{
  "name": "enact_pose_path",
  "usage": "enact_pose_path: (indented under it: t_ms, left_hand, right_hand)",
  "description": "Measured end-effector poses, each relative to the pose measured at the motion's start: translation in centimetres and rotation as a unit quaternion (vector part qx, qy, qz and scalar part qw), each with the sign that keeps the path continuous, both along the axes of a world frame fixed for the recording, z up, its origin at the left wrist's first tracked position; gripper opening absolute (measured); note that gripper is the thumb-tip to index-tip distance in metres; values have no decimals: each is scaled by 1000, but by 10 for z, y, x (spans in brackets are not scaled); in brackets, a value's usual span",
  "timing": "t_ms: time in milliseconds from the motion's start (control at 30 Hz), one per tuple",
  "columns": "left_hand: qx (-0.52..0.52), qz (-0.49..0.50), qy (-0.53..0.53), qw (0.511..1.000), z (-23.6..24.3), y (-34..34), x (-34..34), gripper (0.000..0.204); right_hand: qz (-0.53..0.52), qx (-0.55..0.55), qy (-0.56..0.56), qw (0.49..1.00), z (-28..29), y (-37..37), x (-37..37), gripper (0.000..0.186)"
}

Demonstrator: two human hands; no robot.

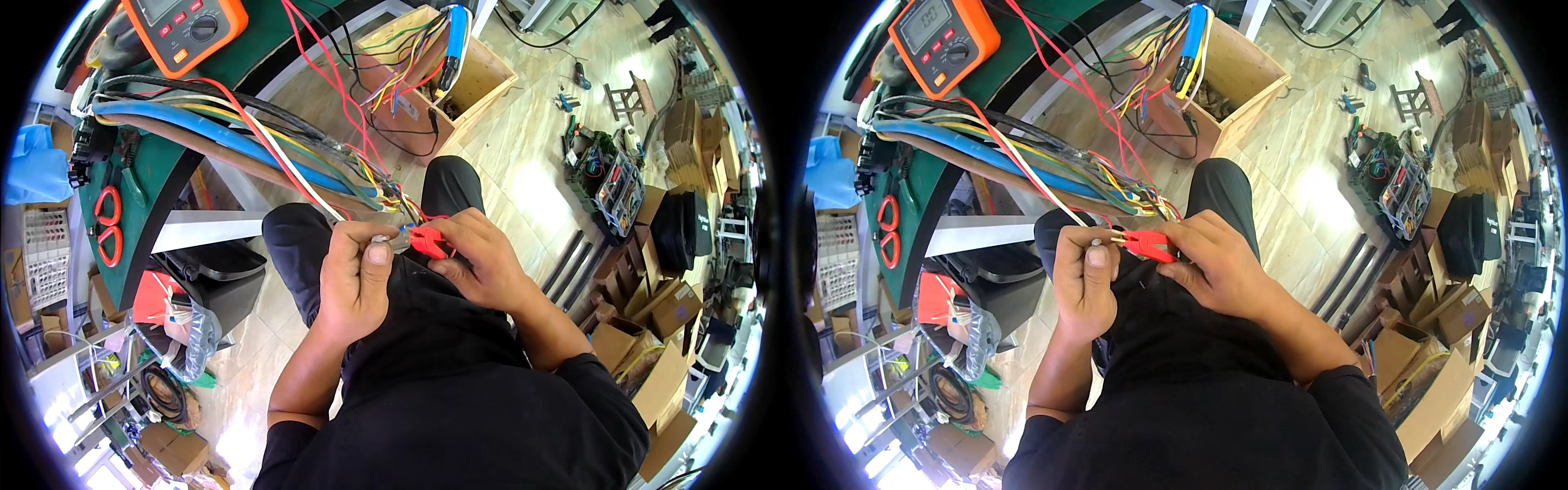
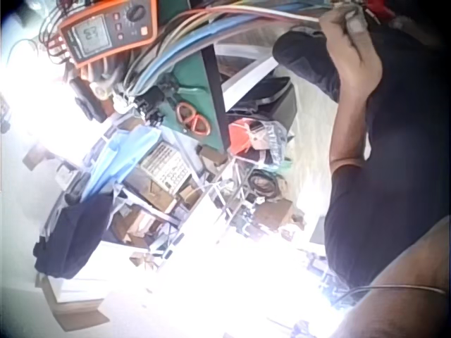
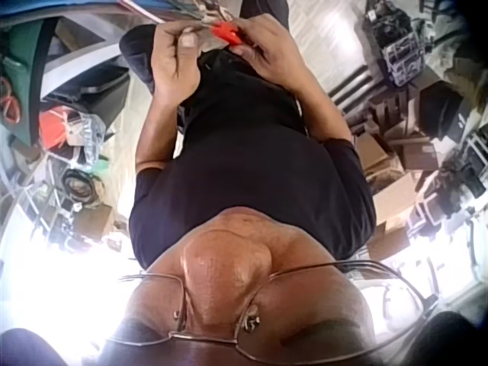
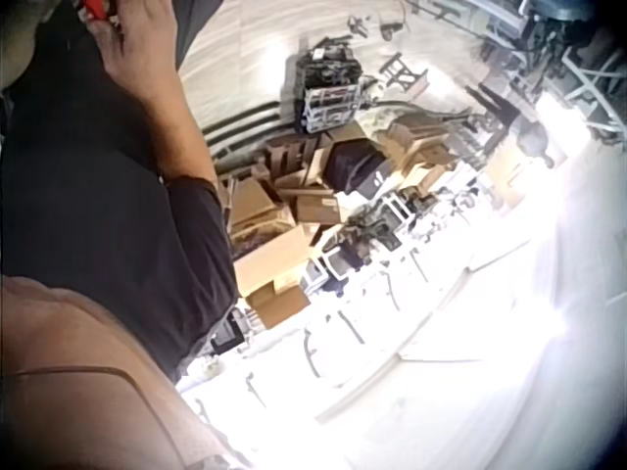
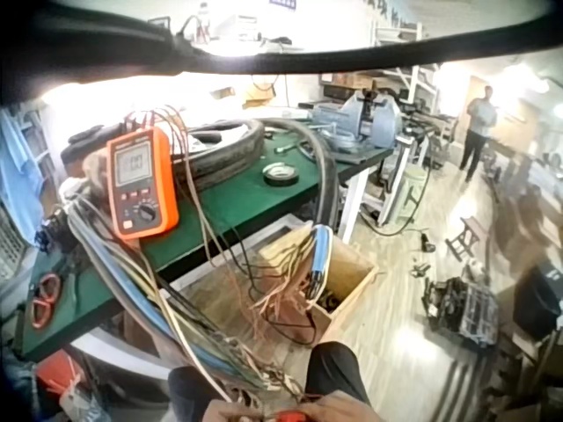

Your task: The person uses a multimeter to test a bundle of electrical wires, stripping wire ends with a tool and attaching probes to the wires.

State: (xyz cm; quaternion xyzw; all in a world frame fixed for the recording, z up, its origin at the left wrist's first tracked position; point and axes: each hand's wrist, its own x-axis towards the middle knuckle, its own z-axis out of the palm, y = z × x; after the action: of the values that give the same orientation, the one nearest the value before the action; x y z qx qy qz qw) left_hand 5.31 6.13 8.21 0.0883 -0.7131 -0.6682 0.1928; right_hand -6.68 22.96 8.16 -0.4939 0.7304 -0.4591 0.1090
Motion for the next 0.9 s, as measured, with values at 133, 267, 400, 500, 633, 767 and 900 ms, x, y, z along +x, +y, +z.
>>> enact_pose_path:
  t_ms: [133,267,400,500,633,767,900]
  left_hand:
    - [-6,1,0,1000,-1,3,-4,24]
    - [-17,2,-13,1000,0,4,-3,22]
    - [-17,3,-17,1000,-3,5,-1,19]
    - [-37,16,-43,998,-9,4,5,18]
    - [-157,16,-23,987,-3,-5,-2,23]
    - [-150,32,-32,988,1,-8,1,29]
    - [-166,27,-20,986,2,-10,1,29]
  right_hand:
    - [-7,-5,32,999,2,-1,0,47]
    - [-9,7,37,999,1,0,0,47]
    - [0,19,33,999,-3,1,0,48]
    - [15,53,22,998,-1,0,2,49]
    - [-1,56,32,998,0,2,0,49]
    - [-10,37,7,999,4,-2,0,45]
    - [-2,40,24,999,1,-5,-1,45]
